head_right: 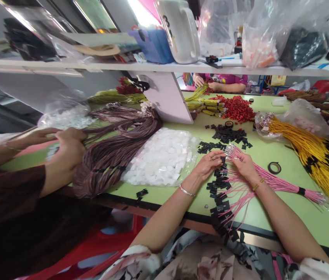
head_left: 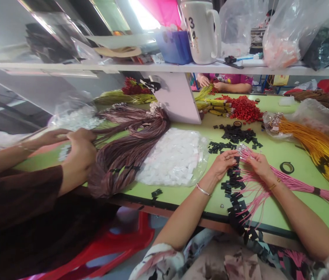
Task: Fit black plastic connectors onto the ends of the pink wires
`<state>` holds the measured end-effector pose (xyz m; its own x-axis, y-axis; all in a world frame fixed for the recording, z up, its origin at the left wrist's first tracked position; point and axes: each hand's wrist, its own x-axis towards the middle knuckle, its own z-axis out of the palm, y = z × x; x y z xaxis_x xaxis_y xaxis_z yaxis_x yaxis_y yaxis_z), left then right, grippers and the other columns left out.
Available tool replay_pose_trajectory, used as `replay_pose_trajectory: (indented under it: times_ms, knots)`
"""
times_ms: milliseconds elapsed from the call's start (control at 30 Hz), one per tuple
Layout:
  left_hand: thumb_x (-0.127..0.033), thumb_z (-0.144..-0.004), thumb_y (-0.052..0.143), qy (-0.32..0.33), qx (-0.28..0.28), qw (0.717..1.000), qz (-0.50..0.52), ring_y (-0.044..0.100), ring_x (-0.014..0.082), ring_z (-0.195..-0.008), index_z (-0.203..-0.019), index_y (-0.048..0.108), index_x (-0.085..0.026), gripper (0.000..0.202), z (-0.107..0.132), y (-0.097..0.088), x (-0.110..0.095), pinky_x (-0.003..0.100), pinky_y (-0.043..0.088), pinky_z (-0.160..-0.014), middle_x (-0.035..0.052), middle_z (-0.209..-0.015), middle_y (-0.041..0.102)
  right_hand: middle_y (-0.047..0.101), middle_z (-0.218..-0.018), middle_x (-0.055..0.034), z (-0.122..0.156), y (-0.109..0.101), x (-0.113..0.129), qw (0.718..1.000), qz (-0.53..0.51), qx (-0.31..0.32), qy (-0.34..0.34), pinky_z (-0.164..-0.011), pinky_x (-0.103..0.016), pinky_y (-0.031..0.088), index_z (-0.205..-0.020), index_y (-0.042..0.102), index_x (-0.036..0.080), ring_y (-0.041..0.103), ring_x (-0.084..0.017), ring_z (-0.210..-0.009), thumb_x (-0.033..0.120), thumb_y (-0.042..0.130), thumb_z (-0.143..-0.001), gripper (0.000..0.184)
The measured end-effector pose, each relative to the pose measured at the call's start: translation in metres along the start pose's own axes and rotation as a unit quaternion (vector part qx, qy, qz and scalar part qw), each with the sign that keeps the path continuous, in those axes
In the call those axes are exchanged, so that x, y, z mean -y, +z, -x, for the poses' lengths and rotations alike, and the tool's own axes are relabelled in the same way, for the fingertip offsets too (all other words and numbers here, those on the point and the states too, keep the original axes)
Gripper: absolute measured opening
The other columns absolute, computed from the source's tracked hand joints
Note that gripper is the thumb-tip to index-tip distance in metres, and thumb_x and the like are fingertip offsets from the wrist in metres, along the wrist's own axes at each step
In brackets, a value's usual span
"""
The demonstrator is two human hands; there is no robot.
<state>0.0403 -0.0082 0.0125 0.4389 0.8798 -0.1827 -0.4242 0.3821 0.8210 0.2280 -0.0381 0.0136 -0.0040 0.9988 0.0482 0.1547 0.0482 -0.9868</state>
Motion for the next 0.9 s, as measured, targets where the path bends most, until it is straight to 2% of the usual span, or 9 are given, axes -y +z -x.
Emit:
replay_pose_trajectory:
  times_ms: [300,500,733,900]
  knots:
    - [-0.012,-0.064,0.078,0.053,-0.030,0.995,-0.075,0.064,0.0153,-0.086,-0.102,0.071,-0.013,0.039,-0.002,0.001,0.005,0.026,0.049,-0.076,0.0100,-0.101,0.073,0.052,-0.058,0.0003,0.000,-0.002,-0.003,0.996,0.078,0.007,-0.047,-0.053,-0.029,0.035,-0.063,0.058,0.021,0.040,-0.015,-0.056,0.038,0.062,-0.080,0.024]
    - [-0.011,-0.063,0.077,0.062,-0.038,0.993,-0.088,0.065,0.0152,-0.084,-0.102,0.071,-0.013,0.039,-0.002,0.001,0.006,0.026,0.049,-0.075,0.0099,-0.098,0.073,0.061,-0.065,-0.0019,-0.001,-0.001,-0.002,0.997,0.056,0.005,-0.061,-0.059,-0.030,0.042,-0.080,0.070,0.020,0.050,-0.018,-0.063,0.044,0.064,-0.080,0.024]
    - [-0.013,-0.064,0.078,0.074,-0.032,0.991,-0.104,0.066,0.0169,-0.088,-0.103,0.072,-0.013,0.039,-0.001,0.001,0.006,0.028,0.050,-0.079,0.0103,-0.099,0.074,0.057,-0.061,-0.0005,0.000,-0.001,0.002,0.998,0.044,0.017,-0.030,-0.053,-0.028,0.037,-0.068,0.063,0.020,0.044,-0.014,-0.055,0.045,0.065,-0.081,0.028]
    - [-0.013,-0.065,0.077,0.092,-0.024,0.987,-0.131,0.067,0.0184,-0.090,-0.104,0.071,-0.014,0.039,-0.002,0.003,0.012,0.033,0.051,-0.084,0.0107,-0.101,0.074,0.059,-0.062,-0.0013,-0.002,-0.001,-0.005,0.999,0.037,0.017,-0.030,-0.055,-0.029,0.039,-0.073,0.066,0.021,0.047,-0.016,-0.058,0.050,0.066,-0.080,0.030]
